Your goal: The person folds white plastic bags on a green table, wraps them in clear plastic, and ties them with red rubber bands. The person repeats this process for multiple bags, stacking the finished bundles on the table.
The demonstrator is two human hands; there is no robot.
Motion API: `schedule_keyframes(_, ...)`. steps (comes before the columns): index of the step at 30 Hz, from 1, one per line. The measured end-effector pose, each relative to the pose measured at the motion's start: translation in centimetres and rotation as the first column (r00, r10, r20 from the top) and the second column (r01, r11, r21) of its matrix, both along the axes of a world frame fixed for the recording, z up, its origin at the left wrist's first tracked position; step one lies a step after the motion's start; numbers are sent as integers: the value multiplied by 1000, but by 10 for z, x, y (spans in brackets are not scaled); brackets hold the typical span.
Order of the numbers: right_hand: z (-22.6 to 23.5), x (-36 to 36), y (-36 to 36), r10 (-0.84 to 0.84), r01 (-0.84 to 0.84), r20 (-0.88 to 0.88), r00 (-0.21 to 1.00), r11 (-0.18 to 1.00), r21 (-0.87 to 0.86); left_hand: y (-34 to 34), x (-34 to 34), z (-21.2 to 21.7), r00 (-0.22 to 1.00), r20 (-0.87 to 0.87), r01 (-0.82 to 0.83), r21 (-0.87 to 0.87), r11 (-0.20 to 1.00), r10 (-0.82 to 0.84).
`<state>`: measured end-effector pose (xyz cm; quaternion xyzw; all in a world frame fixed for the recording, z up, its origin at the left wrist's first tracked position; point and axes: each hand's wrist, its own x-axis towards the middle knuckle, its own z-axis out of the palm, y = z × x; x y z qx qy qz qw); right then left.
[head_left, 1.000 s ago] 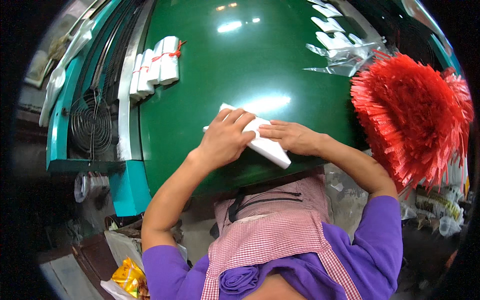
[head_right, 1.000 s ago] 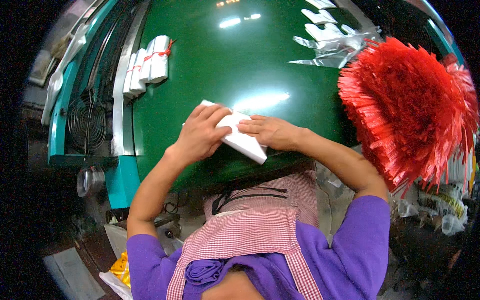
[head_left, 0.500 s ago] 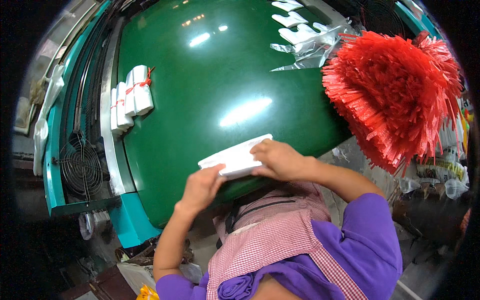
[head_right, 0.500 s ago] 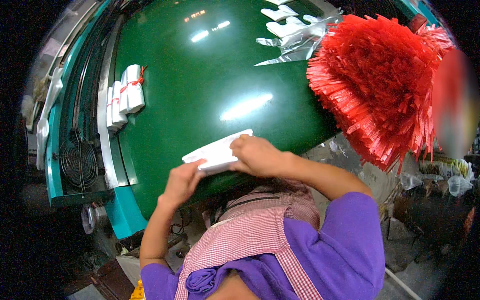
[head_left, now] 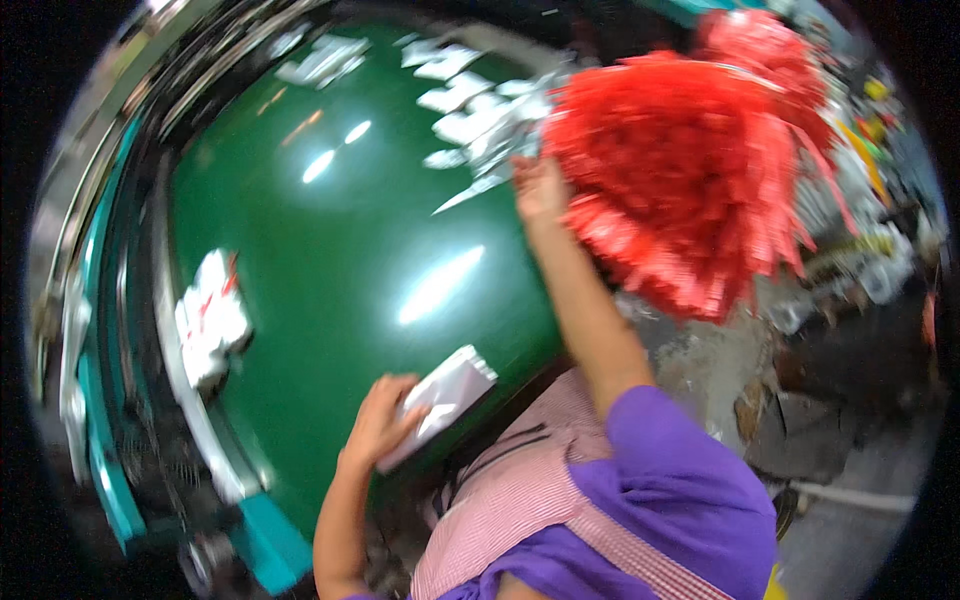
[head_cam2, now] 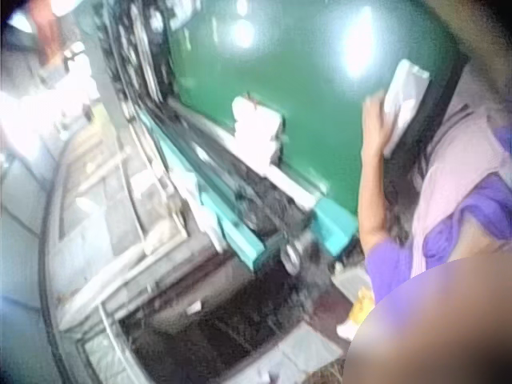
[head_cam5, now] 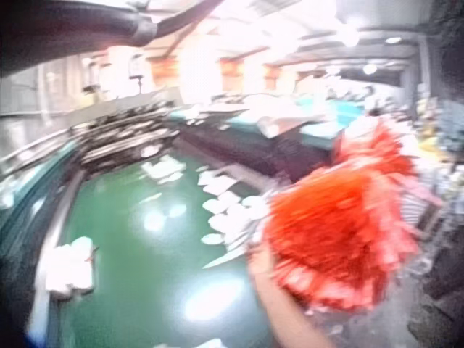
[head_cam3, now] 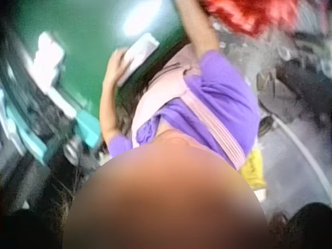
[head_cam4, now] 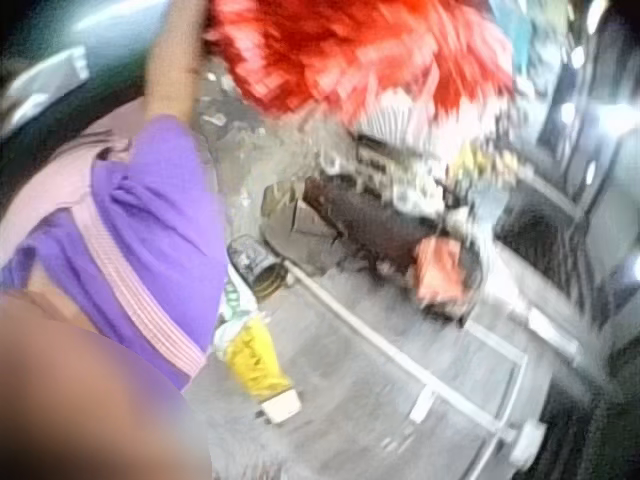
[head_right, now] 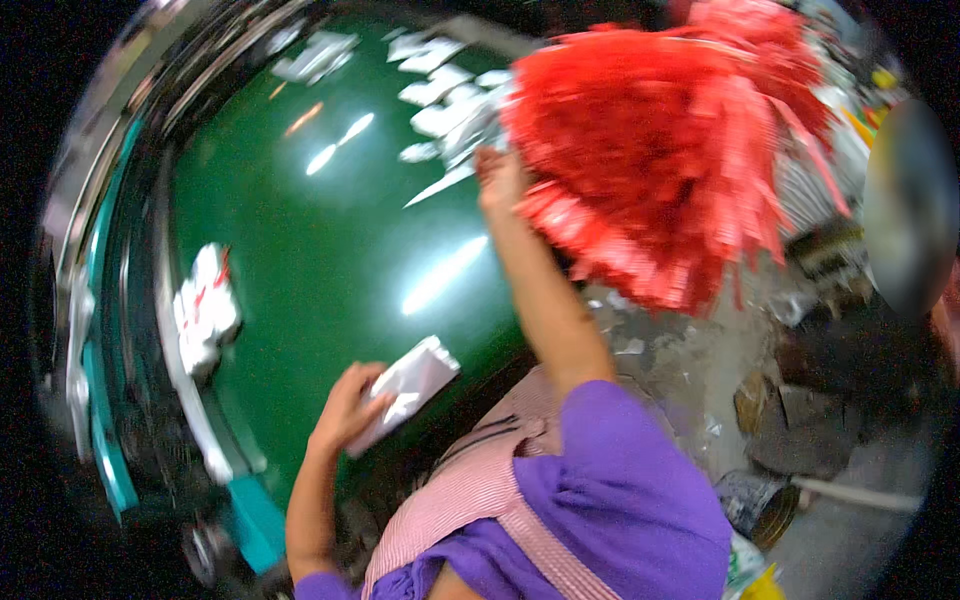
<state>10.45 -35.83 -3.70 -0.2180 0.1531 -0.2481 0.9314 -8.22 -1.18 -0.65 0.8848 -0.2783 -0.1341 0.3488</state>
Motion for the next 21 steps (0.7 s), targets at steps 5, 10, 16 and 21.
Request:
schedule_keyframes(5, 4, 8, 24, -255, 236, -94, 962, 955, -179, 0, -42, -4, 989, -49, -146, -108, 983, 142)
schedule_keyframes(10, -21, -54, 109, -48, 0, -80, 996, 855, -519, 38, -79, -27, 766, -572, -620, -537, 571, 293)
schedule_keyframes(16, 6, -193, 197, 843, -182, -488, 228, -455, -872, 66, -58, -3, 694, -719, -643, -591, 488, 43)
schedule_keyframes(21, 13, -234, 161, 704, -132, -622, 344, -619, -774, 75, -38, 19, 729, -683, -627, -636, 450, 48)
